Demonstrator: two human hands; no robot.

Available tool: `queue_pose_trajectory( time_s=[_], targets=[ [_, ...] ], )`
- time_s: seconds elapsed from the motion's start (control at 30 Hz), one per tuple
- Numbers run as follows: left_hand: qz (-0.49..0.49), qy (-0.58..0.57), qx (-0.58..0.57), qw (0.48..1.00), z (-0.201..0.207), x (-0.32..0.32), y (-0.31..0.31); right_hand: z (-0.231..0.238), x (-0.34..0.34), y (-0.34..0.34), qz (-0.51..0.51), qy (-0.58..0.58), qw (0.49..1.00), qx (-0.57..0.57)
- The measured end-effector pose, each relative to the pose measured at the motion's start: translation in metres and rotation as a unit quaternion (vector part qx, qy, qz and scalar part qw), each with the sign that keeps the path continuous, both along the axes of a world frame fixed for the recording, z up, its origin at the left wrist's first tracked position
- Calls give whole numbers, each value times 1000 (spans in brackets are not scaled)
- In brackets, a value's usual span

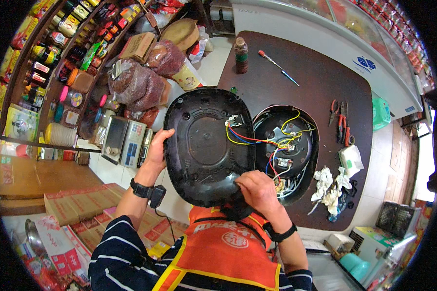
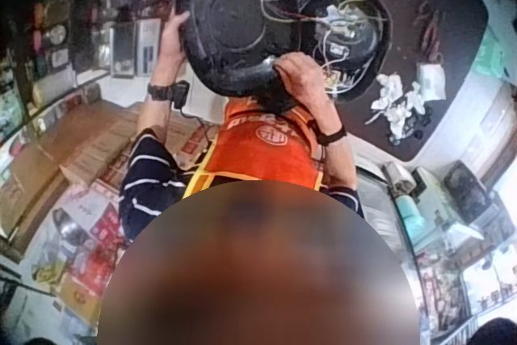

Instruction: The person opens the casing of a small black electronic device on a table, then uses a screwdriver to loosen screws and manipulate internal wires and components. The person continues to adjust the internal wiring throughout the clip.

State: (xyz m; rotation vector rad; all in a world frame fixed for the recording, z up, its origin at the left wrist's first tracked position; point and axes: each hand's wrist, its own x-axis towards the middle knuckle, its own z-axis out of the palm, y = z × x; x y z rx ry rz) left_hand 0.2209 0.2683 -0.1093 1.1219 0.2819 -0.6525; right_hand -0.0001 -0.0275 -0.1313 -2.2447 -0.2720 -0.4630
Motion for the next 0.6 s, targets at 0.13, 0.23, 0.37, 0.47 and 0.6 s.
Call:
queue_pose_trajectory(
  time_s=[0.13, 0.23, 0.37, 0.47, 0.6],
  targets=[
    [-21, 76, -10, 997, -6, 9, -1, 1, 4, 1, 6, 5, 1000, 5],
    [6, 88, 28, 996, -14, 13, -3, 1, 9, 4, 11, 4, 1000, 19],
    [8, 99, 40, 994, -21, 15, -4, 3, 17, 9, 55, 14, 998, -14],
    [6, 113, 35, 993, -22, 16, -6, 10, 20, 6, 92, 41, 991, -86],
    [10, 108, 43, 993, -20, 16, -7, 17, 27, 25, 174, 91, 966, -166]
  ],
)
